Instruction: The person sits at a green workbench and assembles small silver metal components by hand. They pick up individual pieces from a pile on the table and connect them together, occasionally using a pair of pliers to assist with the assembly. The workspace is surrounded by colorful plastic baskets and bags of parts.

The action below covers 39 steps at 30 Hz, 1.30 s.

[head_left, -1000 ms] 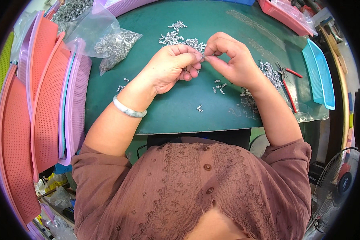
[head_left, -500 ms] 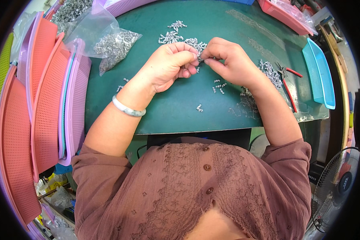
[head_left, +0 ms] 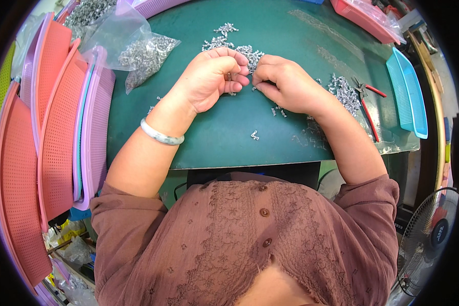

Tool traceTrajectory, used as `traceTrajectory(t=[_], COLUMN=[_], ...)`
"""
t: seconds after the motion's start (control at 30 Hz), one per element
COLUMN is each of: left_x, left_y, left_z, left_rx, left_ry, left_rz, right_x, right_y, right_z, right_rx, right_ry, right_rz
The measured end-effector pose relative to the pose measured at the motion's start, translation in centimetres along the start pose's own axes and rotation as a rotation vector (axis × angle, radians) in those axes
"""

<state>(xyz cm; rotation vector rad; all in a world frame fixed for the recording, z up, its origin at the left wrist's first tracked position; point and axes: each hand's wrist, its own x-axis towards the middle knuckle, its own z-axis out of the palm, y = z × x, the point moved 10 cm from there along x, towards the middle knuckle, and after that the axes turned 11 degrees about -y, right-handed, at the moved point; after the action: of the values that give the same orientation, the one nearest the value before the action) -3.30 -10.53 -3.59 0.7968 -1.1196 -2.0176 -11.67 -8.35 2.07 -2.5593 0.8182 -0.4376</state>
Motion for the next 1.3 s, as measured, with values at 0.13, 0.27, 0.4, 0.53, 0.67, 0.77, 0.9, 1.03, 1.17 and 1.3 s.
traceTrajectory(t=[0.13,0.27,0.4,0.53,0.67,0.77,0.9,1.03,1.17,1.3], left_x=[-0.4,-0.7,-0.5,-0.6,-0.5,-0.6,-0.6,-0.6,-0.5,-0.4], left_y=[-0.2,-0.9,-1.2,-1.1,-1.1,-1.2,-1.0,-0.8,-0.8,-0.7], left_z=[-0.1,0.8,1.8,2.2,2.3,2.4,2.3,2.2,2.1,1.8], left_rx=[0.173,0.181,0.042,-0.017,-0.054,-0.076,-0.075,-0.069,-0.074,-0.049], left_ry=[0.057,0.018,-0.067,-0.108,-0.139,-0.144,-0.131,-0.124,-0.121,-0.104], left_rz=[-0.071,-0.165,-0.149,-0.143,-0.137,-0.139,-0.128,-0.107,-0.114,-0.079], right_x=[-0.1,-0.5,-0.6,-0.8,-0.9,-0.9,-1.0,-0.9,-0.9,-1.0], right_y=[-0.2,-0.7,-1.3,-1.5,-1.3,-1.1,-0.9,-1.0,-1.0,-0.1], right_z=[-1.5,-3.0,-3.5,-3.8,-3.8,-3.8,-4.0,-4.1,-4.1,-4.3], right_rx=[0.051,0.065,0.069,0.087,0.130,0.181,0.222,0.269,0.272,0.268], right_ry=[0.088,0.209,0.249,0.286,0.305,0.304,0.317,0.316,0.307,0.322], right_rz=[0.022,-0.021,-0.068,-0.077,-0.072,-0.066,-0.058,-0.049,-0.055,-0.048])
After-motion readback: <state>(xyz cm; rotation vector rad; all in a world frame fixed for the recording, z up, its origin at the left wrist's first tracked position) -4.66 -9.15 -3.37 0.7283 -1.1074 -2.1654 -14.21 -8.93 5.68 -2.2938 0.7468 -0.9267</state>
